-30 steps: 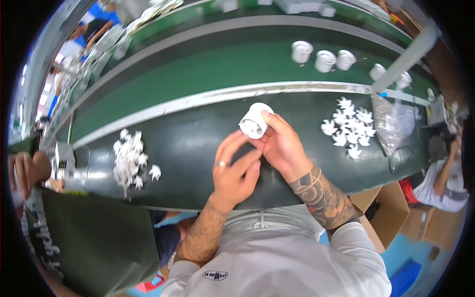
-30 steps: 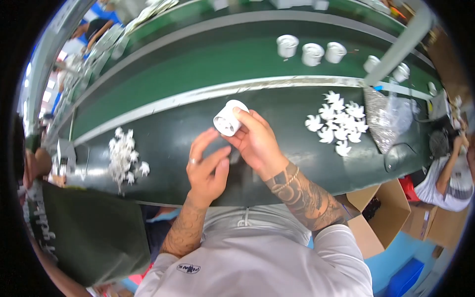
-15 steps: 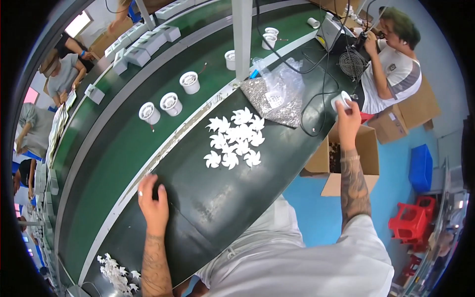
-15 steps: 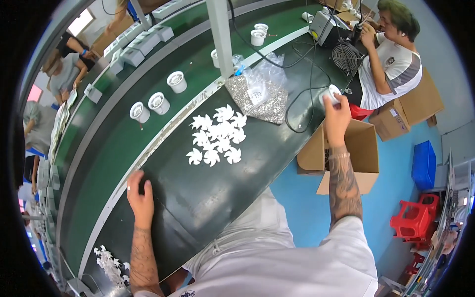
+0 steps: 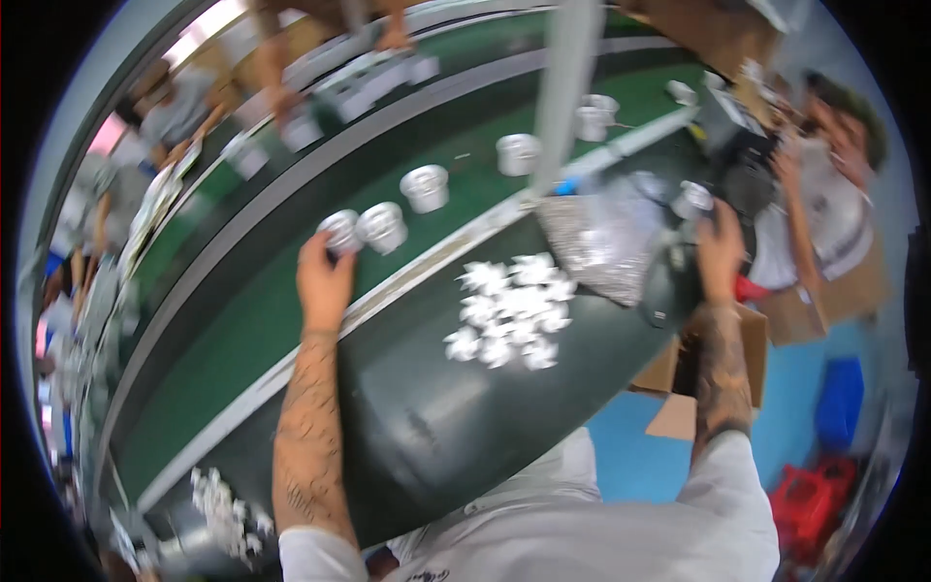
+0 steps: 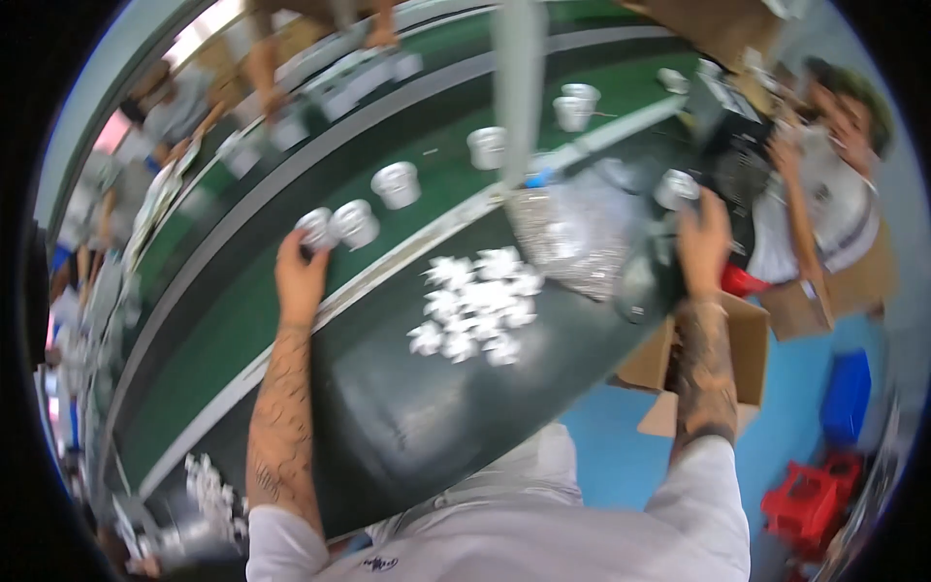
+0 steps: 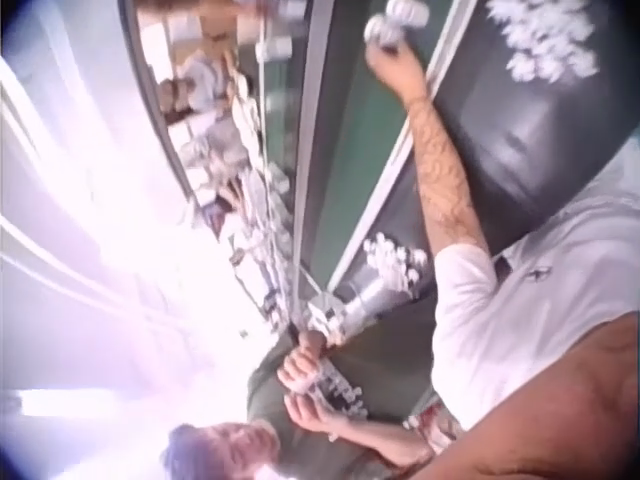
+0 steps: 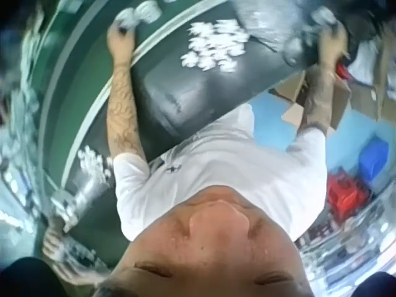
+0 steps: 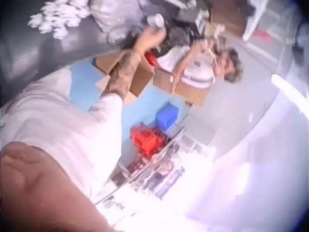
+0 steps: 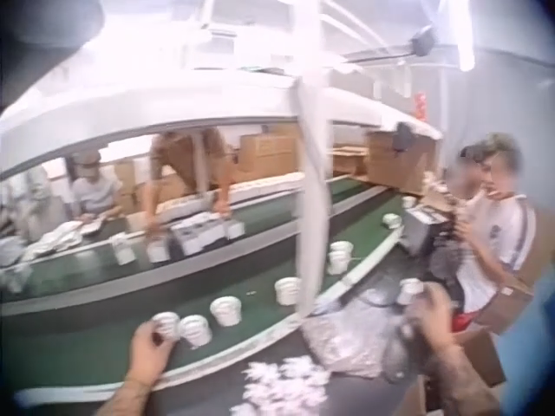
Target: The person assembles electronic components by hand, inserting motor units into white plastic housings at a factory workstation.
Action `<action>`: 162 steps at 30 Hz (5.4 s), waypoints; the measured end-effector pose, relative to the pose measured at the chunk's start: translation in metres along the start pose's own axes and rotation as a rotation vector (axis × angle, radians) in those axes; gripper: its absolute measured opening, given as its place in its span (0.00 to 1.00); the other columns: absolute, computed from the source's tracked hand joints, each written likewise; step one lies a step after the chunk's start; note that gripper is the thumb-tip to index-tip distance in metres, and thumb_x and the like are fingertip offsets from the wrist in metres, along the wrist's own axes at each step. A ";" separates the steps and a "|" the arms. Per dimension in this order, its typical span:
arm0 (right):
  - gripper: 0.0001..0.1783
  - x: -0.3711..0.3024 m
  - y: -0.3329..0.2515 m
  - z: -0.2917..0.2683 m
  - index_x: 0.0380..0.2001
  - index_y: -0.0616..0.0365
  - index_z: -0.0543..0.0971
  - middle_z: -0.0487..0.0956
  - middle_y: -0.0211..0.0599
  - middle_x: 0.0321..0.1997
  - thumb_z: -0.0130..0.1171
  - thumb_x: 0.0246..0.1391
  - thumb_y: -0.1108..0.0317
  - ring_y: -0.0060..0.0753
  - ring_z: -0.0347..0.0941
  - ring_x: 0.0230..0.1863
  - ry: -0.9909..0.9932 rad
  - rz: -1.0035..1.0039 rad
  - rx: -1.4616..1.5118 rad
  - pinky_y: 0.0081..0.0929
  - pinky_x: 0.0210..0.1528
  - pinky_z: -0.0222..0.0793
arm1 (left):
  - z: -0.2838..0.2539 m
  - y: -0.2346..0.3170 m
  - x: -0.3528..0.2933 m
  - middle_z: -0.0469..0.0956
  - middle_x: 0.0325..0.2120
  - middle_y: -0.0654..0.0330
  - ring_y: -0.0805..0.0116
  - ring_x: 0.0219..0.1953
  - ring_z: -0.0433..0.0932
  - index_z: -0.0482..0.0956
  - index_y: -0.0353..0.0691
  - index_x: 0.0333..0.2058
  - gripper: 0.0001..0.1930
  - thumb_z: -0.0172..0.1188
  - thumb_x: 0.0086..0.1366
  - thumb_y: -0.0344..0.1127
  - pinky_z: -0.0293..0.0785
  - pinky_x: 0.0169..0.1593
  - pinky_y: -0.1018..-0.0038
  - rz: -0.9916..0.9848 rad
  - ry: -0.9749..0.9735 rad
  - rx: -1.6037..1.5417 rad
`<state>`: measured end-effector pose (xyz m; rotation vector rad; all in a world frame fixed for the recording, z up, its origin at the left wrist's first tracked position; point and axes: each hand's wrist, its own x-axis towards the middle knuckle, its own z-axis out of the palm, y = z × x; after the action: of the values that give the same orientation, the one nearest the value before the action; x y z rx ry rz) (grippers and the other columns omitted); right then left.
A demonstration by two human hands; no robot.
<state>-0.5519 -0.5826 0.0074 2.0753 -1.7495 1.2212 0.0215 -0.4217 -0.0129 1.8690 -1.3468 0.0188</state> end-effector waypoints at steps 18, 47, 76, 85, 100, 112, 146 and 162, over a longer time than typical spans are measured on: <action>0.28 -0.172 -0.394 -0.003 0.55 0.58 0.75 0.71 0.52 0.59 0.68 0.49 0.69 0.52 0.72 0.56 -0.885 -0.466 1.058 0.36 0.56 0.70 | -0.089 0.065 -0.192 0.78 0.45 0.47 0.53 0.45 0.81 0.67 0.35 0.52 0.32 0.74 0.52 0.35 0.77 0.49 0.65 -0.153 0.092 -0.317; 0.15 -0.233 -0.405 0.021 0.39 0.53 0.76 0.73 0.44 0.47 0.66 0.46 0.69 0.50 0.74 0.44 -0.645 -0.669 0.970 0.41 0.45 0.72 | -0.272 -0.038 -0.353 0.78 0.37 0.59 0.73 0.36 0.75 0.76 0.33 0.47 0.14 0.62 0.63 0.25 0.72 0.41 0.78 -0.761 0.217 -0.166; 0.12 -0.230 -0.366 -0.054 0.45 0.47 0.71 0.76 0.27 0.45 0.58 0.63 0.57 0.22 0.73 0.45 -1.168 1.150 2.032 0.27 0.46 0.70 | -0.137 0.115 -0.250 0.70 0.45 0.57 0.68 0.43 0.72 0.75 0.32 0.37 0.06 0.59 0.63 0.28 0.69 0.46 0.74 -0.143 -0.058 -0.627; 0.15 -0.239 -0.356 -0.066 0.49 0.52 0.71 0.75 0.31 0.49 0.58 0.63 0.61 0.26 0.74 0.50 -1.200 1.353 2.096 0.33 0.53 0.74 | -0.138 0.158 -0.225 0.72 0.48 0.52 0.60 0.46 0.74 0.79 0.32 0.35 0.06 0.60 0.60 0.26 0.71 0.48 0.68 0.015 -0.229 -0.335; 0.25 -0.204 -0.359 -0.119 0.60 0.55 0.66 0.73 0.37 0.57 0.51 0.66 0.55 0.36 0.71 0.58 -1.339 1.165 1.938 0.41 0.60 0.68 | -0.166 0.174 -0.222 0.81 0.42 0.51 0.61 0.36 0.80 0.84 0.32 0.31 0.10 0.70 0.46 0.20 0.78 0.39 0.72 0.166 -0.108 -0.262; 0.28 -0.216 -0.374 -0.137 0.61 0.57 0.63 0.71 0.44 0.59 0.53 0.64 0.54 0.45 0.71 0.59 -1.283 1.068 1.875 0.44 0.59 0.70 | -0.181 0.170 -0.245 0.81 0.44 0.46 0.56 0.42 0.81 0.80 0.29 0.26 0.09 0.71 0.47 0.18 0.80 0.44 0.68 0.076 -0.021 -0.482; 0.15 -0.225 -0.374 -0.141 0.49 0.54 0.70 0.76 0.38 0.51 0.58 0.61 0.64 0.33 0.74 0.53 -1.216 1.084 1.912 0.36 0.55 0.71 | -0.177 0.173 -0.262 0.75 0.46 0.47 0.64 0.46 0.78 0.70 0.31 0.24 0.13 0.68 0.51 0.16 0.80 0.49 0.69 -0.247 -0.034 -0.809; 0.21 -0.230 -0.373 -0.128 0.56 0.56 0.68 0.75 0.37 0.53 0.52 0.65 0.58 0.33 0.74 0.54 -1.401 1.237 1.782 0.37 0.58 0.73 | -0.189 0.146 -0.244 0.73 0.55 0.45 0.64 0.51 0.77 0.73 0.32 0.45 0.22 0.69 0.51 0.20 0.82 0.45 0.73 -0.332 -0.431 -0.641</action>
<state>-0.2785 -0.2224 0.0738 2.9001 -3.8713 2.7022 -0.1195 -0.1289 0.0920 1.5477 -1.1059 -0.9220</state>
